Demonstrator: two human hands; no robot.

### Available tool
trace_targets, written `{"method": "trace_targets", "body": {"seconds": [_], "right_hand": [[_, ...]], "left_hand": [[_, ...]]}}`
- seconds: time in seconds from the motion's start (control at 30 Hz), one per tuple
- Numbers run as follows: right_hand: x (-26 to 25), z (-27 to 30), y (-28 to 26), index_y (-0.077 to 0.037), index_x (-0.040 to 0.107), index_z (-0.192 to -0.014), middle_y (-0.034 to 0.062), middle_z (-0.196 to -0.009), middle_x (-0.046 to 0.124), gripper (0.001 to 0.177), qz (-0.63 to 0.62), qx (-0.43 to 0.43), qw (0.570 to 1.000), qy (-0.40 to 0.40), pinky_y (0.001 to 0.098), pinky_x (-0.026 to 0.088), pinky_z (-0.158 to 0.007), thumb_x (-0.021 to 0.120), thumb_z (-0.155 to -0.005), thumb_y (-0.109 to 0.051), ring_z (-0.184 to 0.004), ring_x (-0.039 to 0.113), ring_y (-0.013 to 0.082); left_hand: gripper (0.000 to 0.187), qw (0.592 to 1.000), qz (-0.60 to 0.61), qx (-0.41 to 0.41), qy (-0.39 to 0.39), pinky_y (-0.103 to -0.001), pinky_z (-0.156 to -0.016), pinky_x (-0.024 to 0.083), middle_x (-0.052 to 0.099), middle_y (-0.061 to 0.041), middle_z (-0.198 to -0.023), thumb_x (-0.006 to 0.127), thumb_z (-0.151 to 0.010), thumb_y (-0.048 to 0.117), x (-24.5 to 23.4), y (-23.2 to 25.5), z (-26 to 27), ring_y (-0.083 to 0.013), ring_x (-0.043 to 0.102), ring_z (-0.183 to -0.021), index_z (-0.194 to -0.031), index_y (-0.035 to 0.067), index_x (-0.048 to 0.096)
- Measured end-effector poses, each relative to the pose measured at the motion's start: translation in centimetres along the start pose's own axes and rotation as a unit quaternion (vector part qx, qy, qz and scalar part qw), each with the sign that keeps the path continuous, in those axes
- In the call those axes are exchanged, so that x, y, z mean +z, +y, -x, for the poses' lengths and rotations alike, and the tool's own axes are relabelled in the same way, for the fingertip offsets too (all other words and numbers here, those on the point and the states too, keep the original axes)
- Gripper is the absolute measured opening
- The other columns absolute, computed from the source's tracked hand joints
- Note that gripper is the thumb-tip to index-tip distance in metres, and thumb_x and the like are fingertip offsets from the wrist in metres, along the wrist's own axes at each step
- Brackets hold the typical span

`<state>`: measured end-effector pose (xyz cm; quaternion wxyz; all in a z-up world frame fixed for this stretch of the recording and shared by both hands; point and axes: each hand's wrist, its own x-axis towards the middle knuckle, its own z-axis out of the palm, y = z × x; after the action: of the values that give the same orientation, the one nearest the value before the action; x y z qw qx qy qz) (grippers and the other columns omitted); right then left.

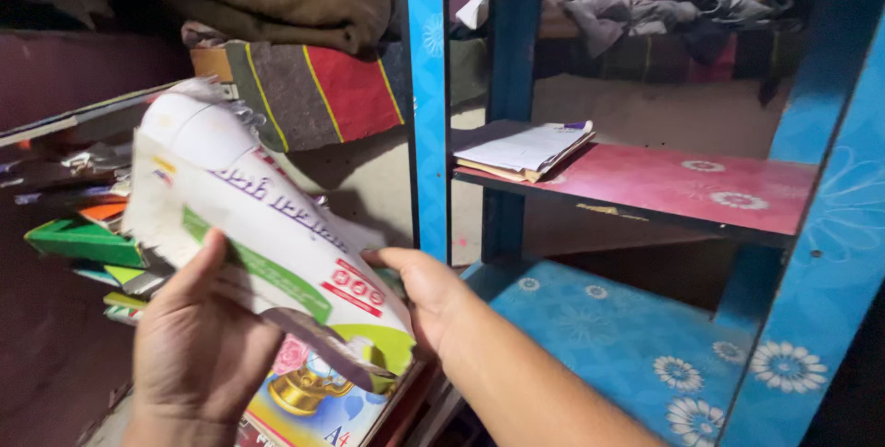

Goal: The person picks up books and loose papers from a pile on the floor and places them onto the shelves of a blue metal rack. They handle items one by one, including an orange notebook, a book with a colorful cover, and several stacks of printed papers, arranging them on the pink and blue shelves.

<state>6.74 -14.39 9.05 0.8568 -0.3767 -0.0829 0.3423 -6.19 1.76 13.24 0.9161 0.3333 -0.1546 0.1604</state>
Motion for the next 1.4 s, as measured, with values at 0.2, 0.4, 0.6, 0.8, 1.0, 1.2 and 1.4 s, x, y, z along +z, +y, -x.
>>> {"method": "trace_targets", "body": {"seconds": [0.2, 0.4, 0.6, 0.8, 1.0, 1.2, 1.4], "right_hand": [[4.0, 4.7, -2.7, -0.022, 0.047, -0.136, 0.0111, -0.126, 0.065, 0.05, 0.047, -0.231, 0.958, 0.16, 0.0441, 0.057, -0.087, 0.056, -0.09, -0.004, -0.109, 0.068, 0.0278], [4.6, 5.6, -4.9, -0.012, 0.047, -0.14, 0.0124, -0.13, 0.065, 0.056, 0.114, -0.405, 0.902, 0.097, 0.0372, 0.054, -0.094, 0.054, -0.085, 0.001, -0.113, 0.066, 0.023], [4.6, 5.9, -5.2, -0.01, 0.047, -0.139, 0.0144, -0.127, 0.067, 0.054, 0.122, -0.425, 0.89, 0.114, 0.0352, 0.053, -0.095, 0.053, -0.087, 0.001, -0.111, 0.066, 0.0228], [3.2, 6.4, -5.5, -0.007, 0.051, -0.134, 0.0124, -0.125, 0.069, 0.048, 0.172, -0.481, 0.846, 0.154, 0.0321, 0.052, -0.096, 0.055, -0.086, -0.001, -0.111, 0.067, 0.0192], [2.3, 7.0, -7.4, -0.005, 0.053, -0.131, 0.0137, -0.122, 0.069, 0.047, 0.163, -0.48, 0.85, 0.143, 0.032, 0.052, -0.095, 0.058, -0.085, -0.002, -0.109, 0.067, 0.0197], [1.8, 7.1, -10.1, -0.01, 0.05, -0.132, 0.013, -0.117, 0.071, 0.044, 0.141, -0.385, 0.891, 0.195, 0.0367, 0.058, -0.081, 0.061, -0.089, -0.009, -0.1, 0.071, 0.0219], [-0.1, 6.9, -12.1, -0.005, 0.051, -0.132, 0.0187, -0.115, 0.074, 0.045, 0.186, -0.437, 0.864, 0.166, 0.0354, 0.061, -0.08, 0.057, -0.088, 0.002, -0.097, 0.075, 0.0247]], "left_hand": [[0.049, 0.992, -0.041, 0.015, 0.12, -0.058, -0.109, 0.037, 0.066, -0.009, -0.139, 0.048, -0.099, 0.031, 0.2, 0.7, 0.6, -0.0284, 0.061, -0.131, -0.142, 0.009, 0.054], [0.057, 0.987, -0.007, -0.039, 0.155, -0.063, -0.107, 0.043, 0.059, -0.012, -0.142, 0.048, -0.103, 0.029, -5.2, -2.6, 0.5, -0.0328, 0.052, -0.133, -0.156, 0.01, 0.052], [0.06, 0.998, 0.025, -0.049, 0.007, -0.056, -0.089, 0.057, 0.067, -0.014, -0.137, 0.061, -0.094, 0.013, -7.9, -10.2, 0.1, -0.0365, 0.067, -0.121, -0.152, 0.018, 0.048], [0.044, 0.976, -0.108, -0.123, 0.144, -0.046, -0.065, 0.062, 0.074, -0.018, -0.105, 0.064, -0.084, 0.007, -4.9, -12.6, 0.1, -0.0291, 0.074, -0.088, -0.128, 0.007, 0.06], [0.062, 0.953, -0.299, 0.038, 0.033, -0.04, -0.052, 0.047, 0.079, -0.029, -0.1, 0.079, -0.087, -0.005, -12.1, -14.7, -3.0, -0.0316, 0.061, -0.069, -0.145, -0.001, 0.059], [0.06, 0.934, -0.332, 0.119, 0.057, -0.035, -0.084, 0.059, 0.078, -0.019, -0.11, 0.077, -0.075, -0.006, -11.3, -14.1, -3.4, -0.0225, 0.075, -0.1, -0.133, -0.006, 0.061], [0.065, 0.952, -0.293, 0.031, 0.087, -0.037, -0.078, 0.059, 0.077, -0.019, -0.112, 0.073, -0.076, -0.005, -7.5, -14.5, -3.1, -0.0239, 0.075, -0.097, -0.137, 0.001, 0.055]]}}
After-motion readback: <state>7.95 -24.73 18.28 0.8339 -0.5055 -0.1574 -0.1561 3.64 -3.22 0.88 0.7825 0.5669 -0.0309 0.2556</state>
